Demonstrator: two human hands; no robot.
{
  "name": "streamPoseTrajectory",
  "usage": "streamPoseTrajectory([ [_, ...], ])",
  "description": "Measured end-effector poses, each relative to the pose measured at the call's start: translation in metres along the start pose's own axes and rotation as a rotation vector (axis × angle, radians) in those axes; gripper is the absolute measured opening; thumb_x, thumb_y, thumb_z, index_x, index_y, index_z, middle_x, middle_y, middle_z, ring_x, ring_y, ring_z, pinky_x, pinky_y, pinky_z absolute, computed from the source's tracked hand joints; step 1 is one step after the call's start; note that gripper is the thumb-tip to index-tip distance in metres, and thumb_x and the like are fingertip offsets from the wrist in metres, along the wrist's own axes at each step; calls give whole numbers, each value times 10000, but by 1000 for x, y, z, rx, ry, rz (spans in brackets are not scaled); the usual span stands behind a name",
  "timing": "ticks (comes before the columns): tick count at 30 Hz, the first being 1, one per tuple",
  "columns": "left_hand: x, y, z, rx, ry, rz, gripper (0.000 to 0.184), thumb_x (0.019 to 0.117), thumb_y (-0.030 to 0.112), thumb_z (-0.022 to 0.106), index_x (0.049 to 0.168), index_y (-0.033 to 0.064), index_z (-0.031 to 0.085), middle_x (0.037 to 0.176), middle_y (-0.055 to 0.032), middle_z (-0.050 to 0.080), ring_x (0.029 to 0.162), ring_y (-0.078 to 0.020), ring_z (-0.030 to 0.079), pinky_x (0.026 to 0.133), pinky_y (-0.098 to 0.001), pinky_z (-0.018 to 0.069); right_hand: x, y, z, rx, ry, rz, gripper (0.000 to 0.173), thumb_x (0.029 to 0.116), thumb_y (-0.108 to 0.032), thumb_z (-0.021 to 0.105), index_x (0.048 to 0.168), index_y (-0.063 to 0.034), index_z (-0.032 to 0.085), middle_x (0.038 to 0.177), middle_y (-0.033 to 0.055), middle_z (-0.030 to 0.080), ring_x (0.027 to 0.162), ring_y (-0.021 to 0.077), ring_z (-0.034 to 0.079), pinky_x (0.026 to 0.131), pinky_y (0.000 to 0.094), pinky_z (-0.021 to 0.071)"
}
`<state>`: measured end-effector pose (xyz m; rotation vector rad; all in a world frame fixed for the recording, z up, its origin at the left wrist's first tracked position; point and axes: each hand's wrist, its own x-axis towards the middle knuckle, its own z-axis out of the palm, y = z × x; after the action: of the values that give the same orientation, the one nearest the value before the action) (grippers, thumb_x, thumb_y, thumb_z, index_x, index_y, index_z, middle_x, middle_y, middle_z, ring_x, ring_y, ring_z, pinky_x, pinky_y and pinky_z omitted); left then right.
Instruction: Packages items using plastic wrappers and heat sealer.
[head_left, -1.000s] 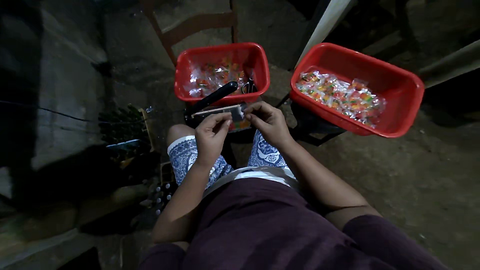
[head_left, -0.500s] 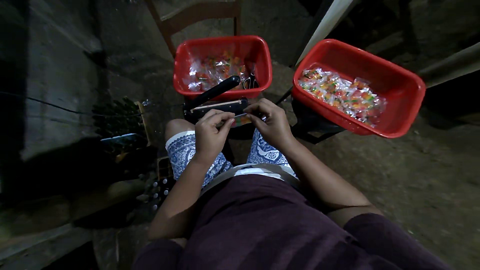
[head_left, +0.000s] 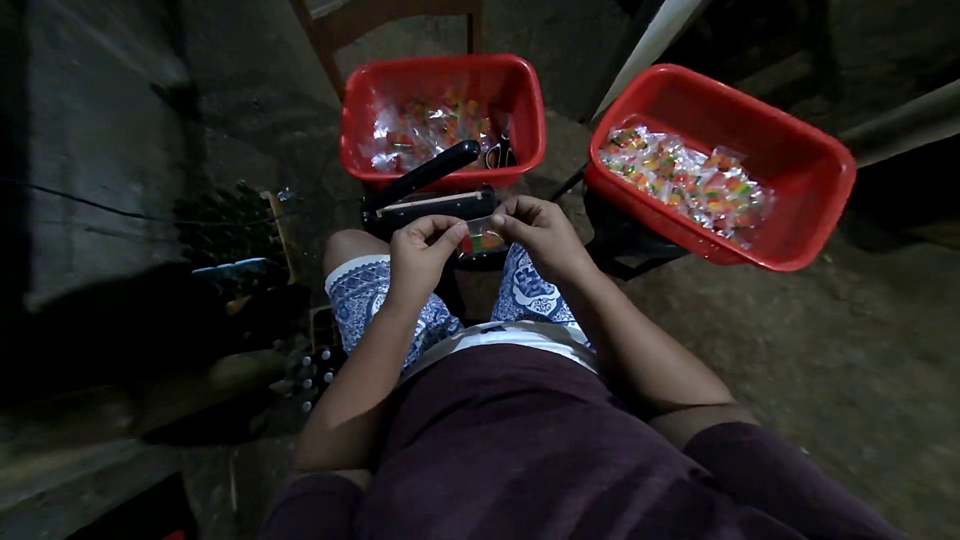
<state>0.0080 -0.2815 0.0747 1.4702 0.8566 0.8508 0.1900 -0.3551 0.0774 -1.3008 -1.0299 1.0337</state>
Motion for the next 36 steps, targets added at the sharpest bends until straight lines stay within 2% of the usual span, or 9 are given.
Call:
streamPoseTrajectory([
  [4, -1, -5, 6, -139, 17, -92, 81, 988, 37, 638, 1045, 35, 696, 897, 32, 694, 781, -23, 650, 734, -205, 571, 2, 5, 0, 56, 1, 48, 76, 1000, -78, 604, 940, -60, 648, 814, -29, 653, 724, 32, 629, 715, 225, 561],
  [8, -4, -6, 9, -260, -45, -235, 169, 980, -4, 623, 1132, 54, 669, 984, 13, 682, 857, -75, 670, 789, -278, 603, 4, 12, 3, 84, 39, 59, 63, 993, -81, 620, 945, -54, 650, 798, -26, 640, 709, 35, 613, 704, 225, 550],
  [12, -4, -10, 13, -272, -14, -258, 135, 984, -4, 618, 1087, 45, 691, 978, 4, 706, 830, -79, 688, 758, -277, 611, 5, 16, 2, 81, 33, 70, 67, 994, -93, 622, 957, -52, 659, 810, -19, 648, 724, 42, 625, 719, 240, 563],
  [18, -1, -14, 16, -278, 33, -275, 88, 981, -1, 627, 1009, 45, 698, 924, 3, 707, 784, -60, 669, 714, -243, 590, 6, 18, 0, -4, -57, 54, 69, 977, -107, 659, 970, -45, 689, 835, -24, 678, 732, 15, 618, 701, 211, 536],
  [22, -1, -16, 17, -255, 40, -255, 88, 963, -20, 646, 961, 43, 707, 873, 19, 707, 736, -45, 656, 687, -226, 582, 7, 22, 0, -34, -51, 43, 80, 975, -99, 663, 919, -44, 677, 788, -27, 659, 677, 10, 595, 640, 194, 510],
  [28, -2, -17, 18, -218, 41, -235, 83, 967, -14, 643, 964, 50, 695, 865, 30, 700, 717, -40, 653, 677, -226, 585, 8, 24, 1, -25, -53, 28, 79, 973, -84, 658, 912, -36, 670, 787, -25, 664, 691, 8, 610, 667, 200, 530],
  [32, 1, -13, 14, -181, -34, -282, 75, 964, 9, 661, 1027, 38, 690, 913, 7, 694, 789, -65, 668, 714, -260, 598, 7, 27, 3, -54, -26, 1, 82, 976, -98, 664, 933, -32, 689, 805, -20, 679, 702, 5, 618, 672, 195, 532],
  [34, 2, -14, 14, -177, -32, -286, 89, 950, -3, 677, 1030, 30, 699, 921, 1, 709, 792, -65, 675, 721, -256, 598, 7, 26, 5, -35, -37, 12, 61, 962, -87, 678, 974, -30, 698, 846, -14, 690, 744, 12, 630, 707, 204, 541],
  [36, 2, -15, 14, -193, -20, -273, 94, 937, -11, 692, 1017, 35, 706, 915, 3, 721, 784, -62, 681, 712, -246, 600, 6, 27, 5, 16, -66, 27, 125, 933, -60, 706, 1047, -11, 690, 891, 13, 698, 792, 42, 656, 757, 233, 572],
])
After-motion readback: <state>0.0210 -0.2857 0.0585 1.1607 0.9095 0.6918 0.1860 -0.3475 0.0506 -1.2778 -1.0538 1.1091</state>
